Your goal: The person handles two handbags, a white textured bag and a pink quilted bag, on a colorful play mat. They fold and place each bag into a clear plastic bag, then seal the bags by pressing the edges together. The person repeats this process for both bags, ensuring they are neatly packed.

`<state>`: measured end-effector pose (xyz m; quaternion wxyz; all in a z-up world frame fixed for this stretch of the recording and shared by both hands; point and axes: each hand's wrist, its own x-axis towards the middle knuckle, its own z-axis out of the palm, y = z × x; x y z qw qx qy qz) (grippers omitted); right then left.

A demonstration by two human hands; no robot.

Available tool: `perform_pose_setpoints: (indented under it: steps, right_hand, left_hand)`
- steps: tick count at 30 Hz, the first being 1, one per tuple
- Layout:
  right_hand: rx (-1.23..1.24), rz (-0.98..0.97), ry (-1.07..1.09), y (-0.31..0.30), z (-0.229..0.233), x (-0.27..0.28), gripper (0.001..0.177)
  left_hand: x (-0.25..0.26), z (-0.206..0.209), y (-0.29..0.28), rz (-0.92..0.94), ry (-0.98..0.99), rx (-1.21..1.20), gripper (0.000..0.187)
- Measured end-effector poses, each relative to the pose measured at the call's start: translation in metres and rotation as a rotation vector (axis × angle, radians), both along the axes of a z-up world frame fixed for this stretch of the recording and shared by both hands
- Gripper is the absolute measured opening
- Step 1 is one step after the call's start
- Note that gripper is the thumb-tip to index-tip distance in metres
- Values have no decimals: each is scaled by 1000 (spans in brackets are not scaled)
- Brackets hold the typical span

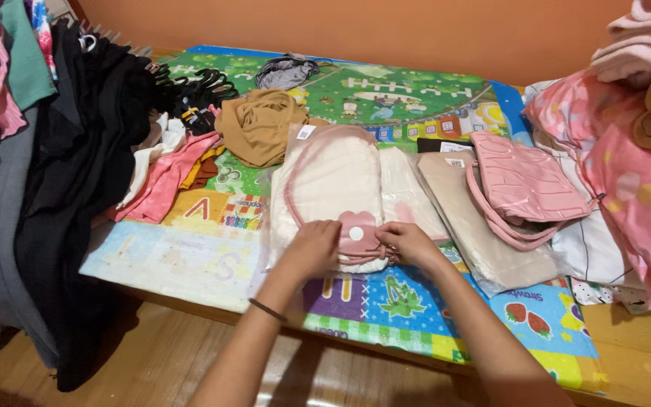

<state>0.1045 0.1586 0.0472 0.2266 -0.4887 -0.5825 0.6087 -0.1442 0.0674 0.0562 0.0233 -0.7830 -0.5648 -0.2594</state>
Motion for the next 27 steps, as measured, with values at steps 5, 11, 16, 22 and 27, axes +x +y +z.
perform_pose_setpoints:
  steps: [5,11,16,22,27]
  right_hand:
    - [197,76,-34,-4,3,-7,20]
    - [449,112,-143,-16,4,-12,18]
    - [1031,302,-191,-28,19,-3,16]
    - [876,237,-819,-38,47,-46,23]
    - [1200,29,-989,-55,43,-72,28]
  left_hand:
    - [-25,3,10,-30,71,77,42]
    - [-26,20,14,32,208,269,4]
    - [-17,31,13,44,-9,270,19]
    - [-9,49,21,34,-167,113,18]
    - [-7,51,10,-25,-70,280,13]
